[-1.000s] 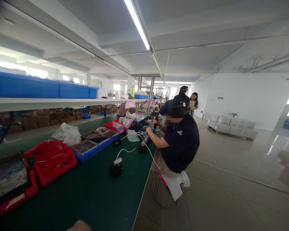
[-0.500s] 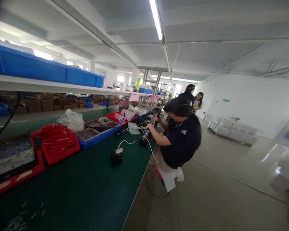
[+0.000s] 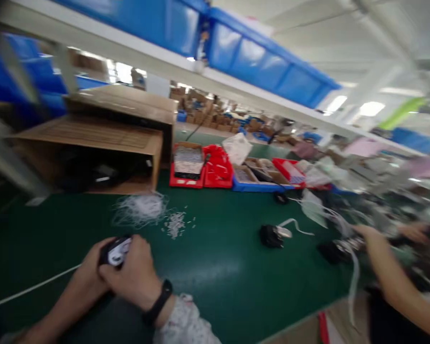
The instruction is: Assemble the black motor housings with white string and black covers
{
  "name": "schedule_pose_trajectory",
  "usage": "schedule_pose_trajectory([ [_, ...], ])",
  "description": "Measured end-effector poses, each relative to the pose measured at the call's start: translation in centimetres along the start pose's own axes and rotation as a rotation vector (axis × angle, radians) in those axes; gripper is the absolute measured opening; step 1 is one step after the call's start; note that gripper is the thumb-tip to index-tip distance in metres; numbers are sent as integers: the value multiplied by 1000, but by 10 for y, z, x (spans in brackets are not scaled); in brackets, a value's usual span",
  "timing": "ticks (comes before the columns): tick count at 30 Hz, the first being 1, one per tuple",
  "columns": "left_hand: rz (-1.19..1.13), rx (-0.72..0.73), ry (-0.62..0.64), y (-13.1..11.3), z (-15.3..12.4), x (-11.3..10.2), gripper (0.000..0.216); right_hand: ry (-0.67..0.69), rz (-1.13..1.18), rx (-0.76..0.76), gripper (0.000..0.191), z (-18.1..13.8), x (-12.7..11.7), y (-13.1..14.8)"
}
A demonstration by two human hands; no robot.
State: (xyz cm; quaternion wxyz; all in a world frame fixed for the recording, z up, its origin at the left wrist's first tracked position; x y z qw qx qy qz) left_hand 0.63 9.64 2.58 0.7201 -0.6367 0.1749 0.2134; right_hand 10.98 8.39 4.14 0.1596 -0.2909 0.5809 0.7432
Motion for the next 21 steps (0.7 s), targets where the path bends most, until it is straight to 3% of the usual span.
schedule_pose_trajectory([
  [2,-108,-58,87,16,-11,-13,60,93,172,-87,49,13,3,-2],
  [5,-270,-99,189,18,-9,-17,69,109,327,-64,40,24,8,-18],
  [9,-393,-124,244,14,-3,-15,70,63,253,-68,37,22,6,-19],
  [12,-428,-152,238,16,-3,-16,71,167,212,-128,30,32,0,-16],
  [14,-430,-161,228,18,-3,-17,70,156,149,-150,26,51,-22,-27],
  [18,-439,-196,268,22,-3,-14,70,-192,-75,-59,30,105,-97,-75],
  [21,-434,-203,279,26,-2,-12,70,-205,-198,-32,25,142,-107,-93],
])
Point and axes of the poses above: each hand's wrist, its own z-axis towards the middle knuckle, its own x-axis out of the palm, y = z × x, the point moved 10 cm from there along z, towards the middle knuckle, and after that the axes turned 9 degrees about -x, right-handed, at the moved point
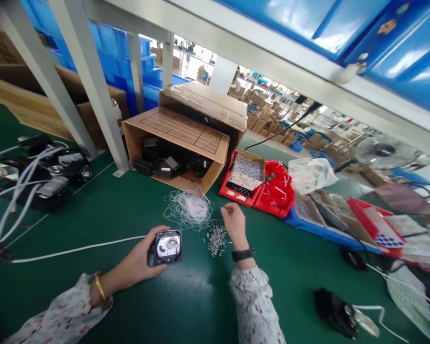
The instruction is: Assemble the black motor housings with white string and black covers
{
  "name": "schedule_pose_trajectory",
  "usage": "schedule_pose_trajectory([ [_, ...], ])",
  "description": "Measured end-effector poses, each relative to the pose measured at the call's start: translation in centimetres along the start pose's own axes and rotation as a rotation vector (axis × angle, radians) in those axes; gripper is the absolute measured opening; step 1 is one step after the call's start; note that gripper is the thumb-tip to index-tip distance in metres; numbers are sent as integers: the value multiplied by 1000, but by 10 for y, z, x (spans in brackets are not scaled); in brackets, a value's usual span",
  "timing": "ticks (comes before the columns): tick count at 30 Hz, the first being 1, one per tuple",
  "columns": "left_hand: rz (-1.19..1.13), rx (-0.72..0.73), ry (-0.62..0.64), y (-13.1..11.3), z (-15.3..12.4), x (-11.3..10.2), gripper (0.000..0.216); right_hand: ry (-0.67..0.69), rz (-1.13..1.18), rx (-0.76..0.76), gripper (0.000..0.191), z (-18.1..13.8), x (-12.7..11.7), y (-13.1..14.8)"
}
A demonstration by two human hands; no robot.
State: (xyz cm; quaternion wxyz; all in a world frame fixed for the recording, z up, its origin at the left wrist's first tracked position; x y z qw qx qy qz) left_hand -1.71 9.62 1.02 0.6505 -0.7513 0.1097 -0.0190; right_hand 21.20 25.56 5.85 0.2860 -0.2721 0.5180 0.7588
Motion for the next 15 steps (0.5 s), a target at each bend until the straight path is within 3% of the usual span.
schedule_pose_trajectory([
  [3,43,5,-17,2,3,-2,69,80,-55,-36,16,27,24,3],
  [7,61,-20,-16,2,5,-3,68,28,-175,-10,12,47,33,-3],
  [11,29,-33,6,4,6,-2,69,84,-214,16,2,48,42,-21],
  [15,7,-38,4,10,7,-2,69,162,-198,12,11,43,60,-29],
])
Point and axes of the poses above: each hand's wrist, its own z-axis towards the middle knuckle, its own x-axis out of the palm, y = z × x, the point moved 10 cm from there along z, towards the middle knuckle, and after that the axes turned 9 degrees about -x, right-handed, at the moved point
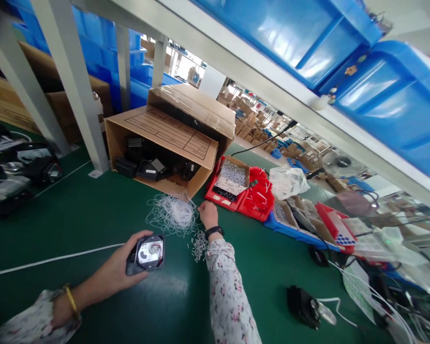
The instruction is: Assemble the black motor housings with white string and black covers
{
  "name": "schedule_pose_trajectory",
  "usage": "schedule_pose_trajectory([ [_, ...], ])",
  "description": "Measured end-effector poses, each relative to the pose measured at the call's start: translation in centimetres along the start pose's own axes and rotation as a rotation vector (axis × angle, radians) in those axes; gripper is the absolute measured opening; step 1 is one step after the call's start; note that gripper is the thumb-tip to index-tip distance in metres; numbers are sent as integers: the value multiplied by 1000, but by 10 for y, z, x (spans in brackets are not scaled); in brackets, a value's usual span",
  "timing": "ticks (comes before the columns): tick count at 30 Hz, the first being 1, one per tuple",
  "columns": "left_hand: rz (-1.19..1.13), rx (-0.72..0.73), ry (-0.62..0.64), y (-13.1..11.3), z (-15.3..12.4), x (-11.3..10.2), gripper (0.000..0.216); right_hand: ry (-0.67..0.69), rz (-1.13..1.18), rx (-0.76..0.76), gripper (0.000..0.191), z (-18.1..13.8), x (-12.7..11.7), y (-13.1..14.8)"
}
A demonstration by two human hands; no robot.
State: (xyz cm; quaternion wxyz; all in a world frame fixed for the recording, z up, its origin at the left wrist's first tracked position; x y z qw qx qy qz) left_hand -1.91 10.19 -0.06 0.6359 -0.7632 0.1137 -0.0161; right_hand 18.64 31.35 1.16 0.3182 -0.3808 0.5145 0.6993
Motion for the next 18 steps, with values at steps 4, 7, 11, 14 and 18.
schedule_pose_trajectory([
  [4,25,2,-5,4,0,0,70,11,89,-21,18,-1,5,7],
  [7,31,-1,7,2,-1,1,71,-13,231,-55,11,-3,-10,16],
  [11,25,-28,-10,1,-1,-2,71,-85,428,-134,10,-4,-54,36],
  [14,32,-56,-16,3,-1,-2,70,-152,501,-186,13,-5,-94,54],
  [18,35,-80,-41,8,0,-2,74,-174,522,-232,17,-19,-137,77],
])
Point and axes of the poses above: each hand's wrist, its own z-axis towards the middle knuckle, its own x-axis out of the palm, y = z × x, the point moved 10 cm from there along z, towards the middle knuckle, and after that the axes turned 9 degrees about -x, right-handed, at the moved point
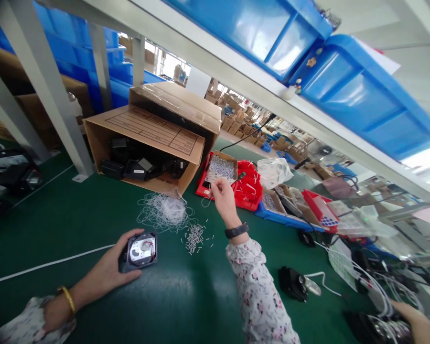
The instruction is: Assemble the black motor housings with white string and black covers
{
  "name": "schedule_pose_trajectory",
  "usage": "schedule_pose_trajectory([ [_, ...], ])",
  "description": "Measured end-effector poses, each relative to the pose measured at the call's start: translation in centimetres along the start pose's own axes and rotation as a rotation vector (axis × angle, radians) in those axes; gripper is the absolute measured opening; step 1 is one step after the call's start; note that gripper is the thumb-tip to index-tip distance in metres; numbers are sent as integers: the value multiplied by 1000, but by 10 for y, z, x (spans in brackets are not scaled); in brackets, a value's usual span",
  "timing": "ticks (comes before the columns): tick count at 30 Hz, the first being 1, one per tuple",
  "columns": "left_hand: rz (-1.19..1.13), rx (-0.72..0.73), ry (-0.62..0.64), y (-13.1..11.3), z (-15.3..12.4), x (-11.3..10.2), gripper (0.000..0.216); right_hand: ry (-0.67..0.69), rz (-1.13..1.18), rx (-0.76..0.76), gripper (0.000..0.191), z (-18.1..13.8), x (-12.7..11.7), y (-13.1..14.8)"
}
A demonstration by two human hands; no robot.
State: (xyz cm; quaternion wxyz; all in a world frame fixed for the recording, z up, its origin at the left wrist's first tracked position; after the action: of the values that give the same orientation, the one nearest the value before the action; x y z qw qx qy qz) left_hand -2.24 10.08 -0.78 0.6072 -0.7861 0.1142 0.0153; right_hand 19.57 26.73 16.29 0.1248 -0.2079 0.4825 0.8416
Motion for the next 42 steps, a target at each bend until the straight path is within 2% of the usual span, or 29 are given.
schedule_pose_trajectory([
  [2,23,-15,-22,2,1,0,77,49,-5,18,18,-11,-9,16],
  [5,84,-22,-35,4,2,1,79,170,48,167,22,-49,-17,22],
  [8,129,-16,-32,5,5,2,78,256,172,376,26,-106,-18,6],
  [10,156,-4,-41,7,7,2,78,277,190,491,27,-149,-20,-16],
  [12,167,11,-60,8,8,2,81,236,21,565,26,-188,-35,-47],
  [15,139,-2,-99,13,8,-2,87,40,-410,558,24,-228,-87,-82],
  [17,130,-30,-103,15,8,-3,86,-62,-611,501,34,-241,-118,-90],
  [19,134,-48,-90,13,7,-1,82,-40,-662,484,29,-247,-128,-101],
  [22,132,-27,-70,2,7,6,80,66,-619,515,15,-246,-117,-118],
  [26,112,25,25,-15,5,32,78,107,-670,462,9,-235,-87,-120],
  [29,39,79,125,-24,1,50,72,167,-663,369,13,-223,-63,-107],
  [31,-4,127,172,-29,-1,56,72,207,-609,294,14,-211,-51,-88],
  [33,-28,158,198,-31,-2,56,74,240,-515,208,12,-194,-43,-58],
  [38,-29,182,222,-32,-4,50,78,349,-304,48,15,-154,-15,47],
  [40,-24,197,211,-32,-5,49,79,412,-199,44,16,-148,8,79],
  [42,-33,224,196,-32,-5,48,80,510,-106,57,15,-152,41,98],
])
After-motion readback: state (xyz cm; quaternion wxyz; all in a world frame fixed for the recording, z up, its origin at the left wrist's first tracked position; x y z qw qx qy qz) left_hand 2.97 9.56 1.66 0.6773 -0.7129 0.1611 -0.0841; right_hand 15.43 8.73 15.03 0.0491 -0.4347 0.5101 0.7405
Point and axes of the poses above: each hand's wrist, its own z-axis towards the middle knuckle, its own x-axis out of the palm, y = z × x, the point moved 10 cm from there along z, towards the middle knuckle, and after that the axes turned 9 degrees about -x, right-handed, at the moved point
